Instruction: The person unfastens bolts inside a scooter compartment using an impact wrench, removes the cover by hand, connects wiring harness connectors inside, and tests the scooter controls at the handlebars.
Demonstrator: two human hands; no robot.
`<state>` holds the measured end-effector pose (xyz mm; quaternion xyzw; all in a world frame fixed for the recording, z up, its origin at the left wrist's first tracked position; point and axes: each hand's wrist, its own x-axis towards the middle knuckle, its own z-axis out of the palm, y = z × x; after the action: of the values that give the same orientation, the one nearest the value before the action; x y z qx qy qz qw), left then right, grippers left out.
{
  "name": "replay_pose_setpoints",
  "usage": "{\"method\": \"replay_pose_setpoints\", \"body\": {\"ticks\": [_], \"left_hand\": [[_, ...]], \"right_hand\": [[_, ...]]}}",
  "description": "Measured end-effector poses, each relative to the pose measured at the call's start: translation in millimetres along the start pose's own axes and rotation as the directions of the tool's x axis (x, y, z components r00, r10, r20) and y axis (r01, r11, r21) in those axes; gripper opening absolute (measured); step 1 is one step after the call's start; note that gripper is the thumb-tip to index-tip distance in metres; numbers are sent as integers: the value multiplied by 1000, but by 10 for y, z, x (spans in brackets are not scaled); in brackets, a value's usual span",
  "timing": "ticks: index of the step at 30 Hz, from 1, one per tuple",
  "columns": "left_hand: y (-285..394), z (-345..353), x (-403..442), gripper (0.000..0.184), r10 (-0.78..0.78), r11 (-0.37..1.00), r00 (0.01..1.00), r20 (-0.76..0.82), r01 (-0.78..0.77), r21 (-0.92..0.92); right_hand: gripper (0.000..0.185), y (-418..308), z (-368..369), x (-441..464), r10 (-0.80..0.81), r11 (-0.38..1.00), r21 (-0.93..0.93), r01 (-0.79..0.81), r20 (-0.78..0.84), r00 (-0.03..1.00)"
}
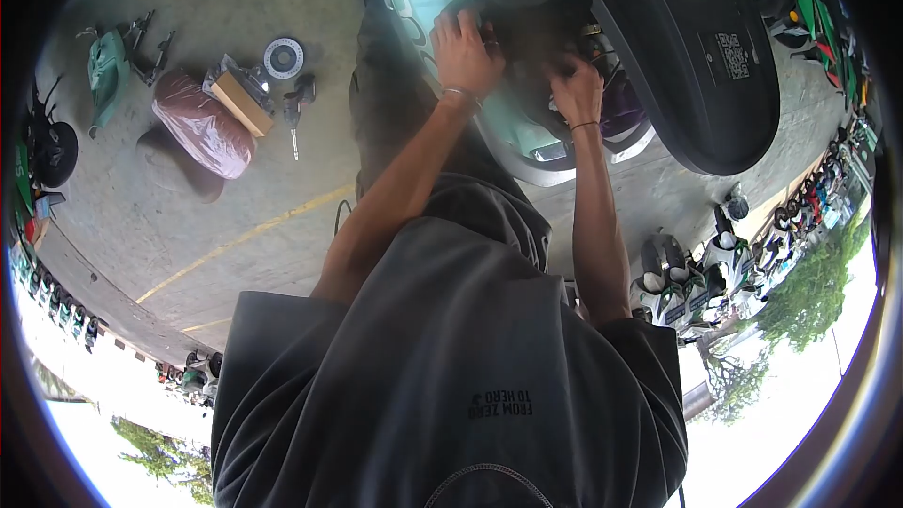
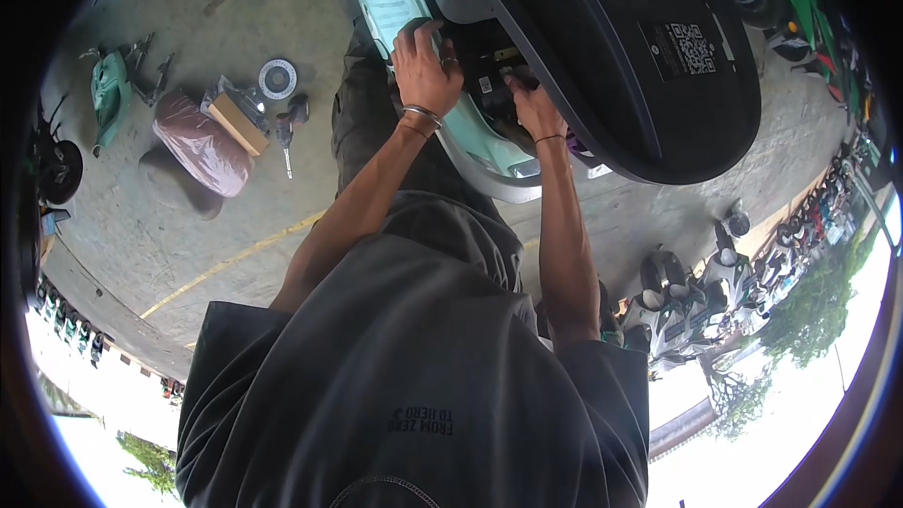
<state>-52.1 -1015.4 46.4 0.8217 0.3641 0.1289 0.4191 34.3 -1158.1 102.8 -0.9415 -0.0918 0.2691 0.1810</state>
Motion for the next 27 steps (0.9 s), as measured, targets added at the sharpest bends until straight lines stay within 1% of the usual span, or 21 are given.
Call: {"method": "replay_pose_setpoints", "body": {"ticks": [4, 8, 11, 17, 19, 26, 27], "left_hand": [[-6, 15, 4, 41, 22, 1000, 1000, -22, -22, 5], [0, 0, 1, 42, 18, 1000, 1000, -11, -18, 5], [10, -8, -16, 42, 8, 1000, 1000, 7, -8, 5], [31, -31, -12, 42, -11, 1000, 1000, 27, 11, 21], [33, -27, -9, 42, -11, 1000, 1000, 25, 10, 26], [37, -21, -13, 41, -16, 999, 1000, 14, 15, 37], [41, -22, -13, 41, -16, 999, 1000, 17, 15, 42]], "right_hand": [[32, -11, 25, 8, 0, 1000, 0, 0, -33, 999], [33, -2, 27, 8, -19, 1000, -9, 18, -22, 1000], [33, -39, -17, 5, -38, 999, -15, 38, 9, 999], [31, -55, -10, 42, 9, 1000, 11, -10, 76, 997], [32, -22, 21, 56, -43, 998, -36, 45, 35, 998], [35, -189, 2, 79, 21, 997, -70, -18, 41, 999], [35, -208, 35, 115, 34, 994, -109, -32, 20, 999]]}}
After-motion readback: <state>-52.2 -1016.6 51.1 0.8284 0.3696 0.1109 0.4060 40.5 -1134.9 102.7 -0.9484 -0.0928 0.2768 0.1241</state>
